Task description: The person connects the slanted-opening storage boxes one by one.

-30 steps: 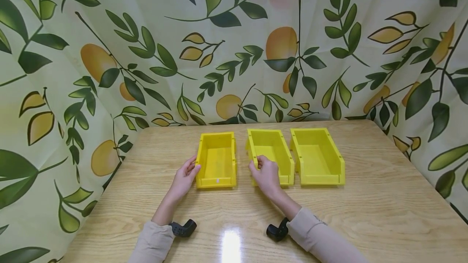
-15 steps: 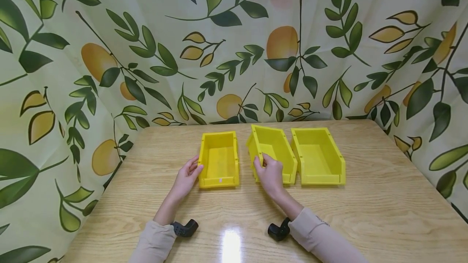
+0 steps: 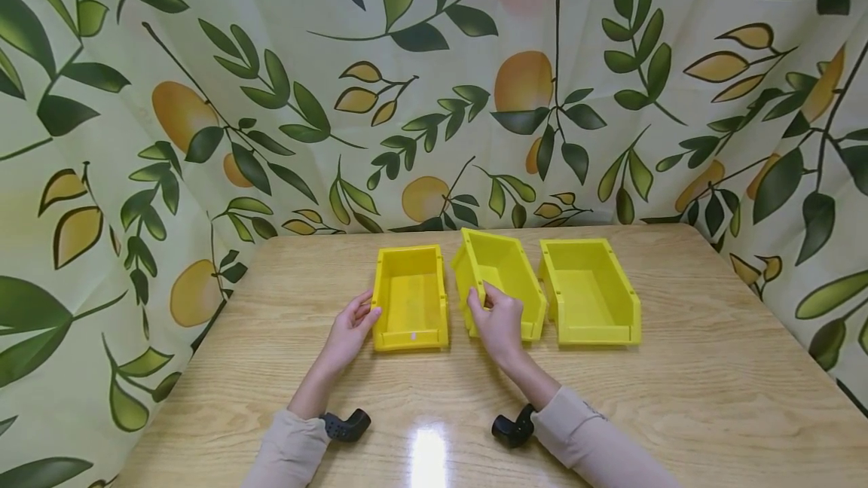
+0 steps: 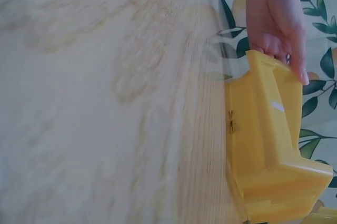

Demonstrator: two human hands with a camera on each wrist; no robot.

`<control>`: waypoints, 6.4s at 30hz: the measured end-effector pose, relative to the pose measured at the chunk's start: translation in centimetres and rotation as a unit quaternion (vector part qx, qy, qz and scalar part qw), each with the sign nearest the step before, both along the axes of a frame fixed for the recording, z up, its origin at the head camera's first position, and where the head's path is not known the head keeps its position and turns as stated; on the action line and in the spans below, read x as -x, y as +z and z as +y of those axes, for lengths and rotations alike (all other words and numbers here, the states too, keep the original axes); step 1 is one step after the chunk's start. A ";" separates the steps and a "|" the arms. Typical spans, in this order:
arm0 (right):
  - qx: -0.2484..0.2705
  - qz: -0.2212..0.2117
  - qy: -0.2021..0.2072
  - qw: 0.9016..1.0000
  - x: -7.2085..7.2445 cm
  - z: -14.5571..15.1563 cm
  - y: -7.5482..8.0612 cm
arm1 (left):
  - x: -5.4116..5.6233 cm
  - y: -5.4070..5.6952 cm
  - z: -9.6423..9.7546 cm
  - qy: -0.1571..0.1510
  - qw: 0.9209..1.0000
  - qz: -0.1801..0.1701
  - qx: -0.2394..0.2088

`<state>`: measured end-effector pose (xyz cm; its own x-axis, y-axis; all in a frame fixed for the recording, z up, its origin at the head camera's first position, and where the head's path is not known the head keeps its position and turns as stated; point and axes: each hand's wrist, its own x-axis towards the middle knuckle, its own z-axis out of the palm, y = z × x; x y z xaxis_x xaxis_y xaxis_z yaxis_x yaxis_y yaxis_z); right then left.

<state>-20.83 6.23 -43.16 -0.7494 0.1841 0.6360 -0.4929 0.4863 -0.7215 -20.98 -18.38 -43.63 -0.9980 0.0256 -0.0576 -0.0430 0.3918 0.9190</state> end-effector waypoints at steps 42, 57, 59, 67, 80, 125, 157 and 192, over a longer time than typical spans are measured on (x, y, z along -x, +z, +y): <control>-0.005 -0.035 -0.007 0.999 0.6 -0.7 1.1 | -0.3 -0.1 1.1 -0.023 1.000 0.018 -0.010; -0.008 -0.065 0.000 0.998 0.5 -1.0 1.1 | -0.4 0.1 1.2 -0.025 0.999 0.010 -0.019; -0.015 -0.065 -0.002 0.998 0.5 -1.1 1.1 | -0.3 0.0 1.2 -0.023 1.000 0.006 -0.019; -0.024 -0.073 0.001 0.997 0.4 -1.0 1.0 | -0.3 -0.2 1.1 -0.027 0.999 0.017 -0.021; -0.042 -0.062 0.006 0.997 0.0 -1.2 1.4 | 0.0 -0.3 1.1 -0.017 1.000 0.004 -0.017; -0.269 -0.146 0.139 0.942 2.1 1.2 2.9 | 0.1 -0.3 1.2 -0.016 1.000 -0.002 -0.017; -0.370 -0.203 0.097 0.901 3.3 -1.0 4.4 | 0.3 -0.4 1.1 -0.021 0.999 0.002 -0.023; -0.351 -0.215 0.097 0.906 3.4 -1.4 3.5 | 0.2 -0.1 0.8 -0.031 0.999 0.012 -0.009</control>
<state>-24.22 4.79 -39.70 -0.9309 -0.3141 0.1867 -0.3645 0.8344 -0.4135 -21.20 -17.62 -43.69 -0.9955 0.0890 -0.0319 0.0040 0.3767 0.9263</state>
